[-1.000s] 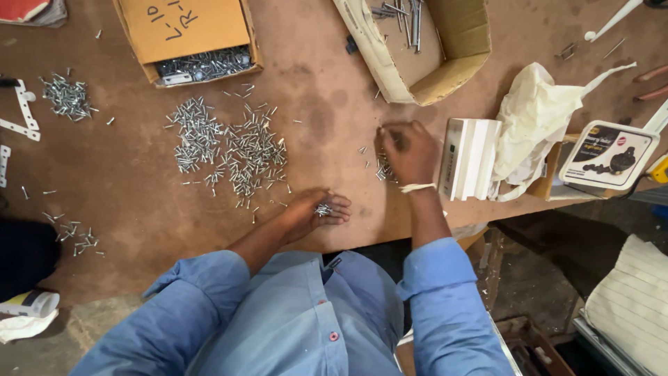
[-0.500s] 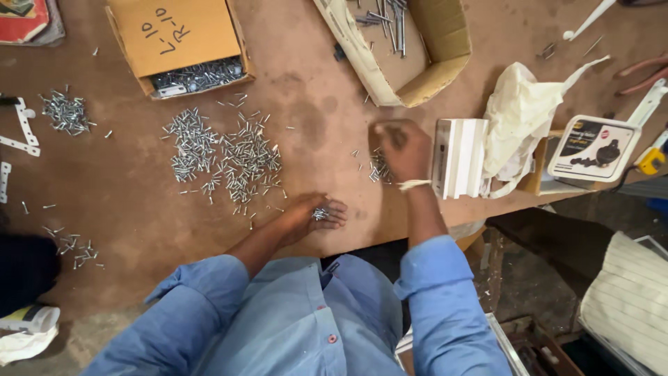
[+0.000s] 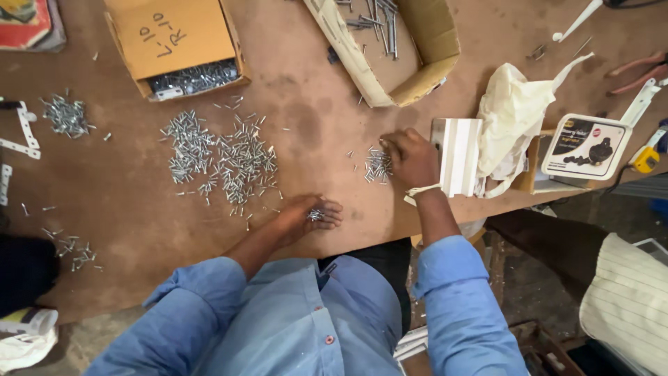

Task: The person picks screws one at a time from a pile scattered on the workbench and places them into a labeled cardboard box, gathering loose screws from the table surface by hand throughout the clip.

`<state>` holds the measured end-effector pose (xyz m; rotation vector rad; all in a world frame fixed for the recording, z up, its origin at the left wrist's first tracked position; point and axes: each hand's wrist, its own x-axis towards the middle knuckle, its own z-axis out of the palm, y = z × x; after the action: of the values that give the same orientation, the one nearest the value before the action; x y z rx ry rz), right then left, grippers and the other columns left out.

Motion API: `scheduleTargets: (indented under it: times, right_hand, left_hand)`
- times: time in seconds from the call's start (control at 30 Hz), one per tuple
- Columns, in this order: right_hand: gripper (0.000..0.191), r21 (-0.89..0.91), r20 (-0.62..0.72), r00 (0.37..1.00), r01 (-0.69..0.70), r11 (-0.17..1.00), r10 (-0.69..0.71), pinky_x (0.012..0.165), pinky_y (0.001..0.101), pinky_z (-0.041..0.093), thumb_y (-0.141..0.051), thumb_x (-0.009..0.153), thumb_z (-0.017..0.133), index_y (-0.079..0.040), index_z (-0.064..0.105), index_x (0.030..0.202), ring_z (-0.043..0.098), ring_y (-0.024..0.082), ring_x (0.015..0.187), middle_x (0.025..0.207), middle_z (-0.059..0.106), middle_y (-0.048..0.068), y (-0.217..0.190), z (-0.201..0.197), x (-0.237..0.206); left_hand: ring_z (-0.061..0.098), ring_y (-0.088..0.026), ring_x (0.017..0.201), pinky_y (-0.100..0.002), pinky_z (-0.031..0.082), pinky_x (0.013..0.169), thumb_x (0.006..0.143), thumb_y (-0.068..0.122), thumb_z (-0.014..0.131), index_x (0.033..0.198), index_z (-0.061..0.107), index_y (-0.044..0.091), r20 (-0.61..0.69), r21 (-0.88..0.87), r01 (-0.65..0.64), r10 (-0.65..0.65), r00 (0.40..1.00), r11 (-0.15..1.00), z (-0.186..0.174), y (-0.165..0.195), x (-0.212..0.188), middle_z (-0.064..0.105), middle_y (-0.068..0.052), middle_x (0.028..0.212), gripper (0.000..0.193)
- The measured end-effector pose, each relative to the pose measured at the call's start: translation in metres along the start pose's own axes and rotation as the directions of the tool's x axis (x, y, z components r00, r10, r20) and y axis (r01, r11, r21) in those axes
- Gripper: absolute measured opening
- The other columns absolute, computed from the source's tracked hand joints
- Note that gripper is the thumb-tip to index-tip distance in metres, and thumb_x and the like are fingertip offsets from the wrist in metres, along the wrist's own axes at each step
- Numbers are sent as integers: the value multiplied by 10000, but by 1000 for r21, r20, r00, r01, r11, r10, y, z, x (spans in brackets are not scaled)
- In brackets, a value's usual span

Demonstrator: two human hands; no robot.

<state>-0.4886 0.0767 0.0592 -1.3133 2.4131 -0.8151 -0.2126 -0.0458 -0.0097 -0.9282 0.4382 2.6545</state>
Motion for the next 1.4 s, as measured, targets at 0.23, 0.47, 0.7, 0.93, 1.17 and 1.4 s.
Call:
scheduleTargets:
  times: [0.23,0.47,0.7,0.93,1.17,1.4]
  right_hand:
    - [207,962,174,786,-265,69,593,578,287,413,-230,949,680,-28,694,909,551,176,658,772,636,58,29,-14,-14]
    - [107,-1,-143,987,-79,997,78,748,360,556,-77,924,735,15,771,966,691,266,824,946,727,120,-2,-2,-12]
    - [212,984,174,803,-166,-65,571,545,243,458,-142,867,579,-17,749,855,620,168,622,759,702,79,17,-1,-22]
    - [123,173,-39,960,-266,948,276,603,288,467,-123,873,801,-66,804,982,571,143,645,781,648,61,-6,13,-24]
    - [102,286,-5,878,-458,842,479,608,304,455,-139,888,803,-48,804,935,549,169,665,794,670,106,-18,-1,-21]
    - [126,132,-186,967,-153,979,176,673,291,513,-107,888,802,-38,765,986,632,171,735,865,677,101,-51,16,-29]
  left_hand:
    - [748,-327,953,-414,626,864,1050,208,443,1151,640,-104,-42,33,-8,10,999,999,13,6,-6,737,-219,1036,382]
    - [743,-318,960,-404,622,869,1059,217,423,1160,634,-106,-48,53,-3,6,999,999,10,6,-4,738,-218,1046,398]
    - [742,-329,955,-413,622,869,1046,189,426,1150,645,-113,-33,42,4,-3,999,999,13,9,-5,729,-226,1045,387]
    - [745,-339,961,-421,624,868,1031,187,442,1137,636,-108,-26,34,-11,12,1000,999,12,10,-7,735,-227,1044,368]
    - [739,-330,957,-421,624,866,1054,213,445,1161,645,-118,-20,39,8,-7,1000,999,8,8,-4,732,-227,1039,401]
    - [748,-338,956,-428,628,864,1056,218,451,1160,646,-113,7,40,3,-4,1000,999,3,3,-1,734,-235,1044,398]
